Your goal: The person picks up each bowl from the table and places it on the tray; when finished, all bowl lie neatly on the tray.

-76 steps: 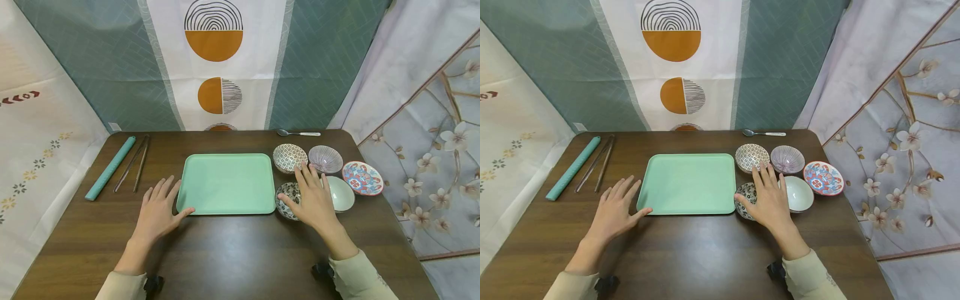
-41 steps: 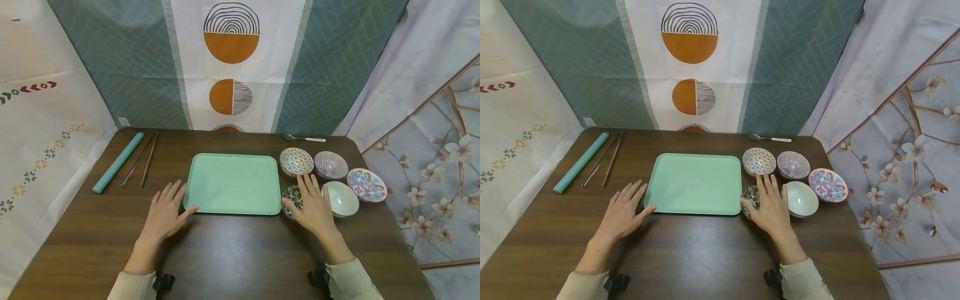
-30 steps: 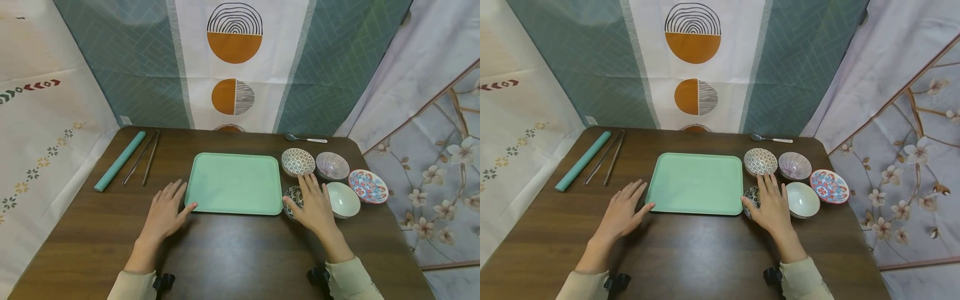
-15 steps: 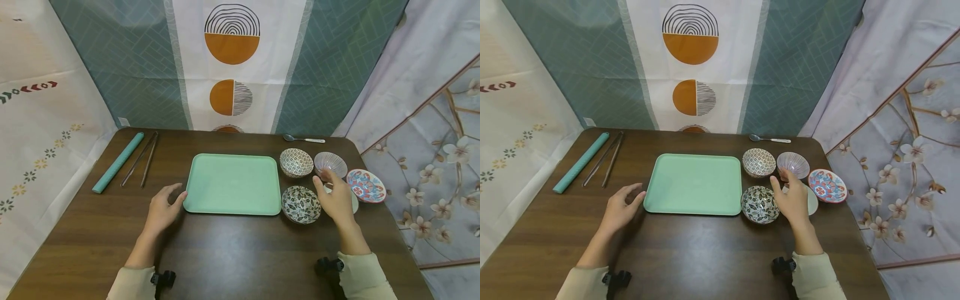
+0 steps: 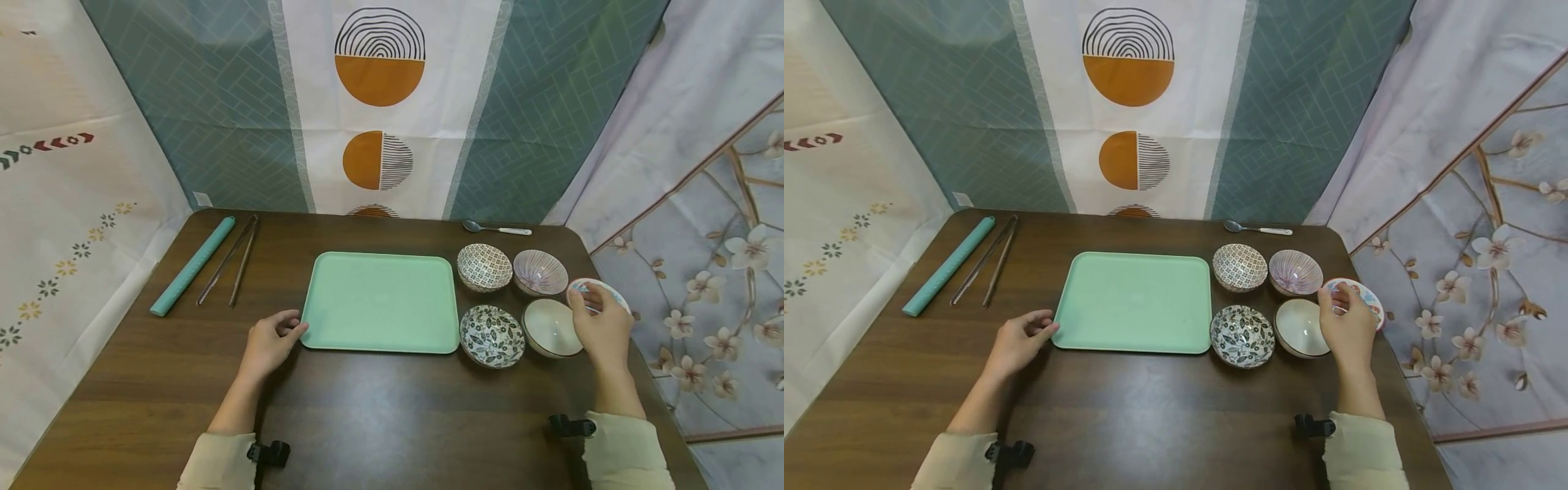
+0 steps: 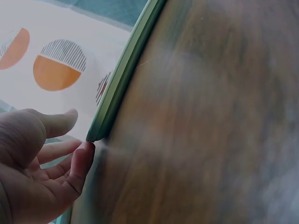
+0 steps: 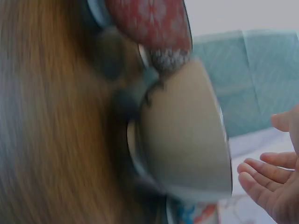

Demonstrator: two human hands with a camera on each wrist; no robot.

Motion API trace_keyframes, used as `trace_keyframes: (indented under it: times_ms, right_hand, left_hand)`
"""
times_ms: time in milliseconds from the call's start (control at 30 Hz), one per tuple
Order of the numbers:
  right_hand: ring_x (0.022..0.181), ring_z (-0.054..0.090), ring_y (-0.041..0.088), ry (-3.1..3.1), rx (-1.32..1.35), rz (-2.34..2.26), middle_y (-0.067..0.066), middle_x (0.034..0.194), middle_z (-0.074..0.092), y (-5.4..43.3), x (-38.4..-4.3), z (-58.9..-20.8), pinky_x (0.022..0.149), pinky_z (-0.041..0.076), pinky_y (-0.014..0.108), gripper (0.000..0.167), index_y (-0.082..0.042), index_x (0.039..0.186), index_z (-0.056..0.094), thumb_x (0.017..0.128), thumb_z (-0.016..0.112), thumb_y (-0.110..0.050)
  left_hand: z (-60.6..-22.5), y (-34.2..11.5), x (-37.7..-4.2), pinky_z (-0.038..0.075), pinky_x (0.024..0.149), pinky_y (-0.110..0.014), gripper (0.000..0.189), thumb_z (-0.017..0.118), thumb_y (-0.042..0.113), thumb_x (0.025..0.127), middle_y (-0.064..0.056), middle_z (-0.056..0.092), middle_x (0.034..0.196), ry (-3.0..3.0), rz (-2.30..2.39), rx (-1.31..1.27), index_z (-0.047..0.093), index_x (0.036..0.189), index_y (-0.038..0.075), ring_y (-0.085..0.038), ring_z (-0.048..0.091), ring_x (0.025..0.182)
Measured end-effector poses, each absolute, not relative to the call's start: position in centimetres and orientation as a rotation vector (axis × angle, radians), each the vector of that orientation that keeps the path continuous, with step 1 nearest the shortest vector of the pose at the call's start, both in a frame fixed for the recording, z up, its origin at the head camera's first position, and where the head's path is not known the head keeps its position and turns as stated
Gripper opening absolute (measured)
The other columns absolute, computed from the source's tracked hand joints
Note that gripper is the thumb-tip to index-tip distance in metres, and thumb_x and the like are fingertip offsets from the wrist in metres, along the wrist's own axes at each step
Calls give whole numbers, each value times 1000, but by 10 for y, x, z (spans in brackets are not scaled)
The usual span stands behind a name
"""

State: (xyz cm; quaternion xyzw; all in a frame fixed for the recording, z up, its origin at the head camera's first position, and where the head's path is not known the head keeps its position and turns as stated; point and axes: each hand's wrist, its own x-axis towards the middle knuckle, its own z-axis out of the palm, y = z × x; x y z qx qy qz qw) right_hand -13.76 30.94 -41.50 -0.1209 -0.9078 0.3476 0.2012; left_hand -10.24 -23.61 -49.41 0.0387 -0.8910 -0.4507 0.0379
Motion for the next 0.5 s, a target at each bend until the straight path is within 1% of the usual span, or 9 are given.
trace_keyframes:
  times_ms: [133, 200, 267, 367, 467, 500]
  right_hand:
    - [103, 62, 34, -2538, -452, 947, 29, 120, 66, 332, -137, -422, 74, 39, 8, 50, 10, 137, 55, 102, 57, -26]
    - [105, 61, 36, -2536, -508, 923, 29, 122, 65, 343, -136, -426, 74, 37, 10, 52, 10, 138, 53, 102, 56, -27]
    - [107, 60, 37, -2544, -564, 891, 29, 124, 64, 352, -134, -430, 77, 37, 14, 54, 10, 139, 52, 103, 55, -30]
    - [104, 61, 37, -2515, -593, 801, 29, 119, 66, 363, -132, -436, 80, 40, 27, 51, 10, 134, 57, 101, 58, -29]
    - [99, 59, 40, -2483, -578, 731, 31, 112, 66, 369, -130, -441, 84, 41, 45, 47, 12, 126, 61, 99, 60, -26]
    - [99, 59, 42, -2470, -566, 721, 32, 109, 66, 371, -130, -442, 87, 41, 49, 45, 13, 124, 62, 98, 61, -25]
  left_hand:
    - [-494, -236, -103, 53, 75, -32, 39, 73, 19, 96, -18, 72, 104, -2750, -1396, 124, 67, 124, -7, -30, 68, 92]
    - [-494, -236, -103, 53, 76, -33, 39, 73, 20, 96, -18, 72, 104, -2755, -1402, 128, 67, 124, -7, -29, 68, 92]
    - [-495, -236, -103, 53, 77, -34, 40, 73, 21, 96, -18, 72, 104, -2759, -1403, 129, 67, 124, -7, -29, 68, 92]
    - [-495, -236, -103, 53, 78, -35, 40, 72, 22, 97, -17, 72, 104, -2764, -1400, 129, 67, 124, -7, -29, 68, 93]
    - [-494, -236, -103, 52, 78, -34, 40, 72, 23, 97, -17, 72, 104, -2769, -1398, 133, 67, 124, -6, -28, 68, 93]
    - [-494, -236, -103, 52, 78, -34, 40, 72, 23, 97, -17, 72, 104, -2770, -1398, 135, 67, 124, -6, -28, 68, 93]
